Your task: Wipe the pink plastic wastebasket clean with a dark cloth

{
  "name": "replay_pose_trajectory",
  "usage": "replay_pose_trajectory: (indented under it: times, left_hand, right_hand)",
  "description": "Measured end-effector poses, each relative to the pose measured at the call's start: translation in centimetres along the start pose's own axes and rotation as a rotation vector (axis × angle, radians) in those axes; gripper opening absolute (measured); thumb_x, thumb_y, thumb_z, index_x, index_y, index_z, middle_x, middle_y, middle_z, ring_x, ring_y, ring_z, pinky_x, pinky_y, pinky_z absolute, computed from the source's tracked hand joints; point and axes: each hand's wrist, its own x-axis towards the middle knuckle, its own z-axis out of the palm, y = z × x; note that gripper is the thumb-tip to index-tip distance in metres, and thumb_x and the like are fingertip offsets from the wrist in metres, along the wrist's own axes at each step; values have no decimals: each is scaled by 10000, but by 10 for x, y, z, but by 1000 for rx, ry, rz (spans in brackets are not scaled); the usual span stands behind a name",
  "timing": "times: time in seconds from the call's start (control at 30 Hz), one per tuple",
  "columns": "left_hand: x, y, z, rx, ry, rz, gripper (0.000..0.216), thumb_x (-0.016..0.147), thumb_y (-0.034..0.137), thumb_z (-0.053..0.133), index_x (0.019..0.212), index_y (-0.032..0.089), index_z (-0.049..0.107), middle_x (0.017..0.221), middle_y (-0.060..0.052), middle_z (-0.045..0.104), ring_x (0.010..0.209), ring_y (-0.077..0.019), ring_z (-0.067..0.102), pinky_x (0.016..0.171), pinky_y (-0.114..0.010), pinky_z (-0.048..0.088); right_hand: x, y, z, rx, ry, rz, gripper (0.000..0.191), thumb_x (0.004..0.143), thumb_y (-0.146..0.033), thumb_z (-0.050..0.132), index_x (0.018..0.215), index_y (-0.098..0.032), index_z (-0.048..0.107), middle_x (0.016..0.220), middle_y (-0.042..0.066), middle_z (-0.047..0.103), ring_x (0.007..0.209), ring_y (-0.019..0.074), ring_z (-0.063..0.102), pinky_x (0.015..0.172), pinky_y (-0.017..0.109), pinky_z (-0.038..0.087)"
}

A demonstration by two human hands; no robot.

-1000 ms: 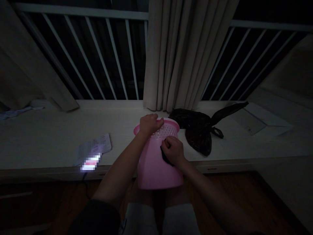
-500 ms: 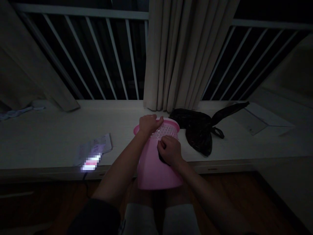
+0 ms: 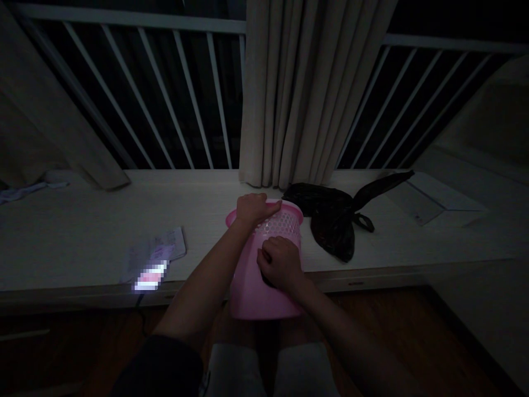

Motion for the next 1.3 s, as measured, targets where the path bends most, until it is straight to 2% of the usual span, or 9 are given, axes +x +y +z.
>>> replay_pose_trajectory:
  times: [0.37,0.87,1.17,1.3]
  left_hand:
    - [0,0,-4,8,-53,39,813,783,798,290,1062,149,691,971,-166,706,950,-326,644,776,-382,443]
    - [4,-2,0,0,-21,34,821,810,798,260,985,142,722,925,-174,709,911,-318,654,766,-383,444]
    - [2,1,0,20,-1,27,808,820,787,246,972,150,719,903,-167,711,895,-308,656,759,-373,444]
    - [2,3,0,23,-7,24,812,816,792,248,970,145,715,899,-169,711,897,-315,657,753,-376,442]
  right_hand:
    - [0,3,-1,16,-14,9,212,784,-191,546,585,-204,476,604,4,538,600,145,434,615,308,246]
    - [0,4,-2,43,-6,11,220,791,-193,545,580,-206,480,596,-1,530,597,144,441,619,298,272]
    - [-2,6,0,75,53,-4,249,784,-183,557,565,-204,442,570,-10,505,579,137,424,621,301,265]
    - [-2,6,-1,58,29,9,240,780,-177,554,564,-204,454,574,-9,504,585,137,424,621,300,263]
